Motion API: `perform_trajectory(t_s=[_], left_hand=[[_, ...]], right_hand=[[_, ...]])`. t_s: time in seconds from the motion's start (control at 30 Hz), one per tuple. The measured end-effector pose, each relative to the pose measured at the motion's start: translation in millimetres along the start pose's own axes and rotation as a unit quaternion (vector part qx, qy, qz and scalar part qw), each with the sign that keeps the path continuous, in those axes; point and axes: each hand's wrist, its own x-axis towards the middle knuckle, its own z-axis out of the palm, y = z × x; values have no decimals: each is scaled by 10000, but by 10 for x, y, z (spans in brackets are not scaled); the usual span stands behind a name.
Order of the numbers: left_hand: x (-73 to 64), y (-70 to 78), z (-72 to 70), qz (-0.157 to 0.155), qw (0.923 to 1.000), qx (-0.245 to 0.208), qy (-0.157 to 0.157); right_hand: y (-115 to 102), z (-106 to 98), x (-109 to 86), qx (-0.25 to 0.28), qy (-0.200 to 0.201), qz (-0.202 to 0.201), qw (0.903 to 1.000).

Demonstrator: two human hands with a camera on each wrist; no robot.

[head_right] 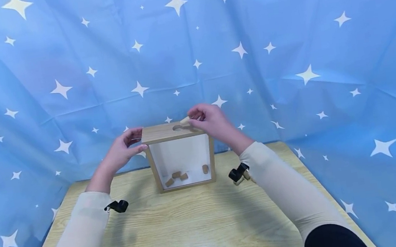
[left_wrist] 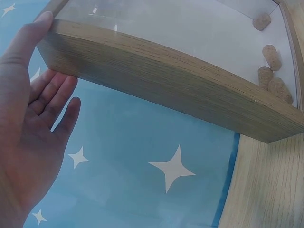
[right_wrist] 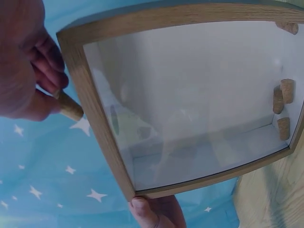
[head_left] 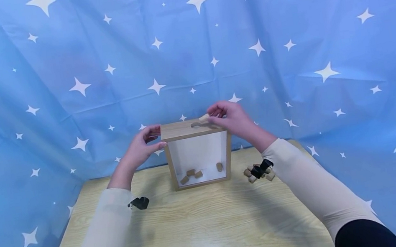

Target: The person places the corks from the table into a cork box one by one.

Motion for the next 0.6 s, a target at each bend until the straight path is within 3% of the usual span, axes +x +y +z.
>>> perform_trajectory(t_s=[0.13,0.37,0.6], left_hand=[[-3,-17,-1,-18,10000,-37,13],[2,-34,-2,-40,10000,-28,28],[19,-39,1,42,9999,-77,53]], right_hand=[[-17,62,73,-97,-222,2,9997],[-56,139,174,-561,-652,-366,9956],[-86,196,225,-620,-895,-332,9935]])
